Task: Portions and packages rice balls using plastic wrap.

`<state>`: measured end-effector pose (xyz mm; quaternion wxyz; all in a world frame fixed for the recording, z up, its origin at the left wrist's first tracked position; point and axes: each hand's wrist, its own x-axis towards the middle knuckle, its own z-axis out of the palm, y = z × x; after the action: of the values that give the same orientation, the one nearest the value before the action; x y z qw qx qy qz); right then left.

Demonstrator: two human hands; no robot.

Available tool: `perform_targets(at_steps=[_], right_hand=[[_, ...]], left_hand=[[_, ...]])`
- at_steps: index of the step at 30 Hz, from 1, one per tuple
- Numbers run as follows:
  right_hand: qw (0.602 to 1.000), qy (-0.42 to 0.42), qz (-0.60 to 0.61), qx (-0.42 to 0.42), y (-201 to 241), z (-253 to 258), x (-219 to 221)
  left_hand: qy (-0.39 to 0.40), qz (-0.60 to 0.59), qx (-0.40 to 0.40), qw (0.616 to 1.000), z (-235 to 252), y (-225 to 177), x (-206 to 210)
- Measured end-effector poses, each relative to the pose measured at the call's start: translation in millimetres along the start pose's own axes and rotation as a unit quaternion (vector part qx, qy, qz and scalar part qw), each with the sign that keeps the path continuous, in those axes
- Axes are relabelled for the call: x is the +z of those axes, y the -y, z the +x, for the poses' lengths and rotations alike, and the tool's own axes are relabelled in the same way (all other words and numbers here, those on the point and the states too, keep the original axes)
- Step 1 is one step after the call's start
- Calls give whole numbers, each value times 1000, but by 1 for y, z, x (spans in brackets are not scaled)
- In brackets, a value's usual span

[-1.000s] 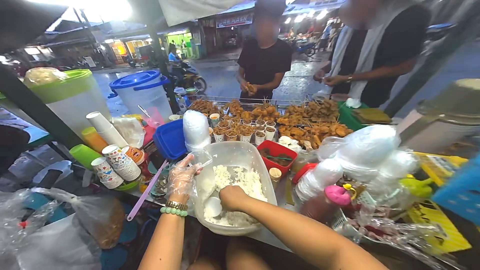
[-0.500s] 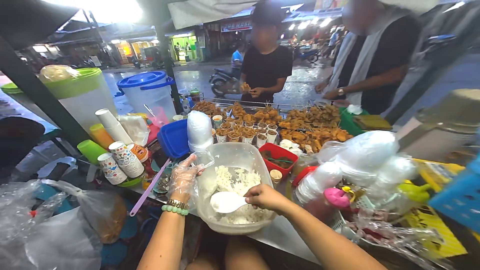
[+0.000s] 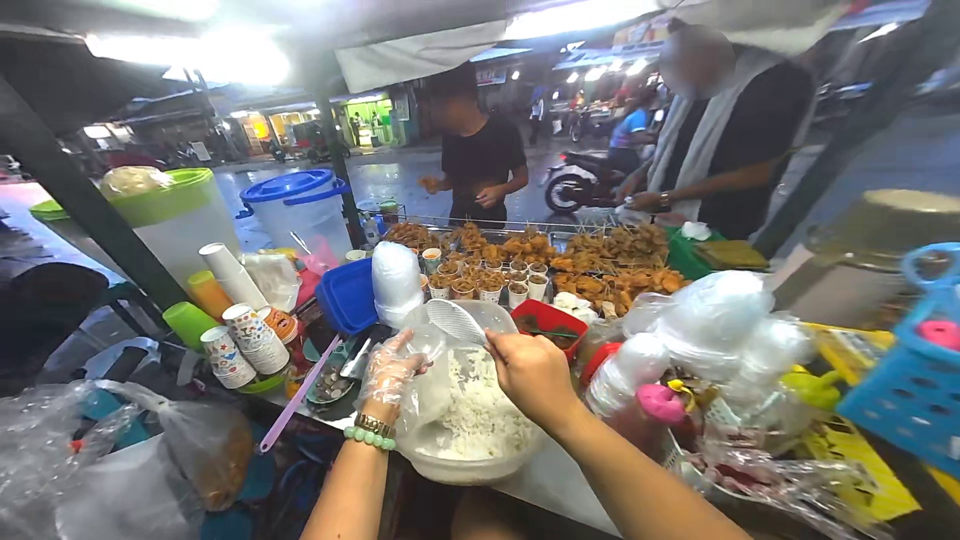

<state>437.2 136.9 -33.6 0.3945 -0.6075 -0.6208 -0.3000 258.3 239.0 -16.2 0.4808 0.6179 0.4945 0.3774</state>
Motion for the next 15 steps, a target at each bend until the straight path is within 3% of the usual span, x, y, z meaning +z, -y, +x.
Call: perform_targets(at_steps=[3,6,7,11,13,15], right_hand=[[999,36,-13,32,-5,-5,1],[968,226,46,101,-2,0,-9],[959,254,80,95,-1,1,-8],[922,345,169,46,9,4,6],[893,398,192,90,11,11,8],[877,387,257,127,15,16,8]], left_hand=[[2,-12,-3,1000,-1,7,-4],[3,-44,-9,999,-7,6,-2],[6,-56,-8,998,-10,4,-1],[7,-117,16,993,-27,-2,7],[-5,-138,28,990,-36,-5,6],[8,-139,41,989,-50,-9,6]])
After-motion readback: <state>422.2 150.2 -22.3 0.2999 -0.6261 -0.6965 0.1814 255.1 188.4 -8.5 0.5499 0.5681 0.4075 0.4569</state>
